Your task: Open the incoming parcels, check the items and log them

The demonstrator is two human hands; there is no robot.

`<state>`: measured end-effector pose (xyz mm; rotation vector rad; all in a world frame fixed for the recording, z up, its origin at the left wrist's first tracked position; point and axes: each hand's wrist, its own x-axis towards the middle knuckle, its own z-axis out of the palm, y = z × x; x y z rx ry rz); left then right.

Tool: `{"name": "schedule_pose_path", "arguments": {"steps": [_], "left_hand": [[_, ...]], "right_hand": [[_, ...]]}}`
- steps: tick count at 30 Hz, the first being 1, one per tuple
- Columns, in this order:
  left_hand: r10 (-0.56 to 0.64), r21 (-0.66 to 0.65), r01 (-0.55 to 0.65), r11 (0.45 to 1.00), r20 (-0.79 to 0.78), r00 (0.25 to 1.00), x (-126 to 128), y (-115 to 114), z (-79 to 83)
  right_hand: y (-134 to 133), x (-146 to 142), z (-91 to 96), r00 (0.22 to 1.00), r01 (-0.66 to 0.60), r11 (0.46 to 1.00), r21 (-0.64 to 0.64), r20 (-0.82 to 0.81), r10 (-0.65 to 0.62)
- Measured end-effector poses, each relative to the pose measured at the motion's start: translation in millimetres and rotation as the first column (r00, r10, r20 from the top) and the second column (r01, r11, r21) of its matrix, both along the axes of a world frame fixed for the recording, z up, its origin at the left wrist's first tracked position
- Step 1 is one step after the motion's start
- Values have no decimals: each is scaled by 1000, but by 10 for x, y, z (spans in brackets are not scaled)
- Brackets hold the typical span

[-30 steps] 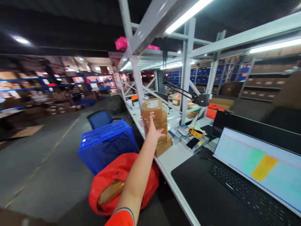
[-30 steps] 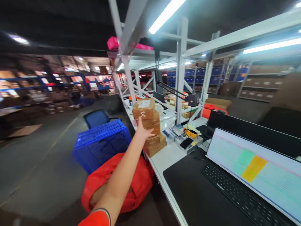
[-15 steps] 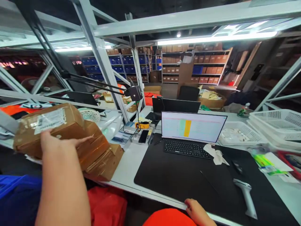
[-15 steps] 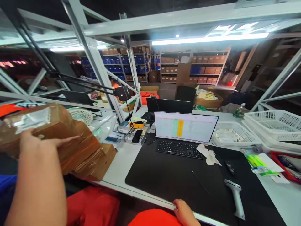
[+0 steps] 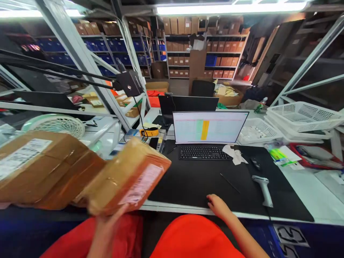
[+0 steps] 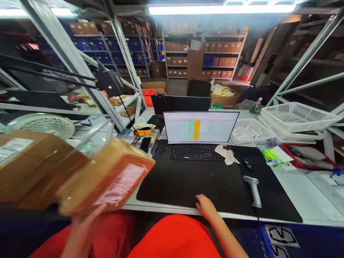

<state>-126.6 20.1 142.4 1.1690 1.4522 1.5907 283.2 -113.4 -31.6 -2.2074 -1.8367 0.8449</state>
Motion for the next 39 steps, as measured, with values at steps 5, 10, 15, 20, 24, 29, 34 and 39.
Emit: {"name": "schedule_pose_path", "arguments": {"steps": [5, 10, 15, 20, 24, 29, 34, 39], "left_hand": [[-405, -219, 372, 902, -131, 905, 791, -122, -834], [-641, -318, 578, 751, -145, 754, 1453, -36, -1467], [-666, -321, 588, 742, -261, 699, 1695, 38, -1788], [-678, -327, 594, 735, -341, 651, 1512, 117, -1807], [-597, -341, 494, 800, -361, 717, 1409, 84, -1840], [-518, -341, 399, 851, -422, 744, 1567, -117, -1730], [-465, -308, 350, 885, -644, 608, 1799, -237, -1344], [-473, -346, 382, 857, -823, 314, 2003, -141, -1014]], "right_hand": [[74, 634, 98, 987, 132, 991, 35, 87, -135], [479, 1304, 169, 944, 262, 964, 42, 197, -266], [1110, 1740, 172, 930, 273, 962, -13, 258, -261], [1555, 1801, 39, 952, 193, 980, -52, 250, -175], [1657, 1711, -118, 955, 171, 985, -31, 249, -159], [1643, 1684, -225, 948, 182, 983, -17, 268, -171], [1623, 1715, -233, 950, 151, 989, -7, 279, -143], [1641, 1731, -202, 954, 135, 991, -17, 274, -125]]}}
